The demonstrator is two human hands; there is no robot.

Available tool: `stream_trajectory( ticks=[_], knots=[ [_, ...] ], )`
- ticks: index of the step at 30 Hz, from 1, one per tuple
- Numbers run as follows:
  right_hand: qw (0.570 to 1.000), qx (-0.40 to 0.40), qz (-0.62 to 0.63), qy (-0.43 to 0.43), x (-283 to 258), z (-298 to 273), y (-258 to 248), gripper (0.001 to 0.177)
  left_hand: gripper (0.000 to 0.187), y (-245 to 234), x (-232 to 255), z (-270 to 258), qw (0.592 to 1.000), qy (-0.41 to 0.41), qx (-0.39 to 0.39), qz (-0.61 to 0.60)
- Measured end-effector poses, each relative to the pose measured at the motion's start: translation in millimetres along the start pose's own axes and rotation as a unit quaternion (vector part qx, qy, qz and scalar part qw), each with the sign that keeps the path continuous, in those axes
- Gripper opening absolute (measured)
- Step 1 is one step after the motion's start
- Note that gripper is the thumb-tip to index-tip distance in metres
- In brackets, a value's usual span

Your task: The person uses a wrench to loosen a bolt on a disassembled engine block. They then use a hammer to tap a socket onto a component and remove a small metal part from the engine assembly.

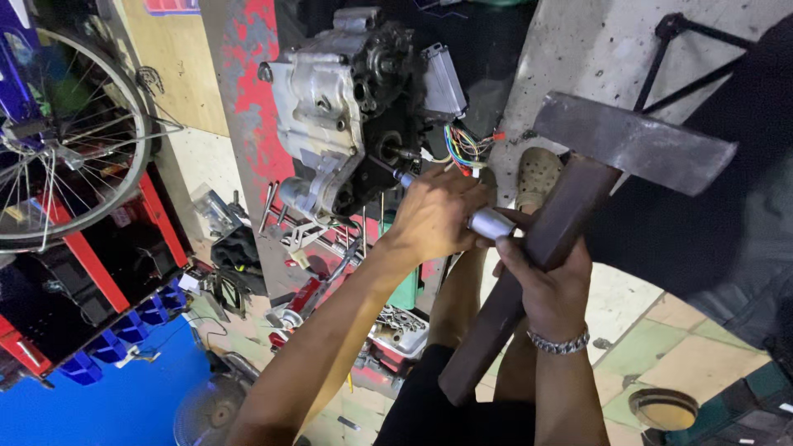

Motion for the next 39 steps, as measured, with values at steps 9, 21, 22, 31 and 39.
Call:
stream_trajectory(
  ticks=[9,21,22,31,39],
  knots=[
    [1.0,-0.009,-0.007,0.006,-2,0,3,0.04,0.049,6,0,-5,1.0,-0.026,0.002,0.006],
    [0.995,-0.053,-0.081,-0.021,-7,27,-10,0.036,0.041,-27,2,31,0.994,0.075,-0.074,0.006],
    [0.993,-0.06,-0.093,-0.031,-12,29,-10,0.037,0.04,-23,-2,40,0.988,0.046,-0.146,-0.004],
    [0.963,-0.012,-0.268,-0.003,-38,17,-1,0.041,0.027,-19,0,51,0.971,-0.081,-0.225,0.003],
    [0.986,0.057,-0.051,0.151,-36,-81,-23,0.023,0.026,-22,-7,52,0.984,-0.059,-0.166,-0.007]
  ],
)
Point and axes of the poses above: each hand's wrist, its own z-axis towards the middle knuckle, its own y-axis out of the palm, x = y × z, the point moved 3 cm from there along z, towards the middle knuckle, and after that the axes turned 8 degrees about -x, right-handed, at the moved point
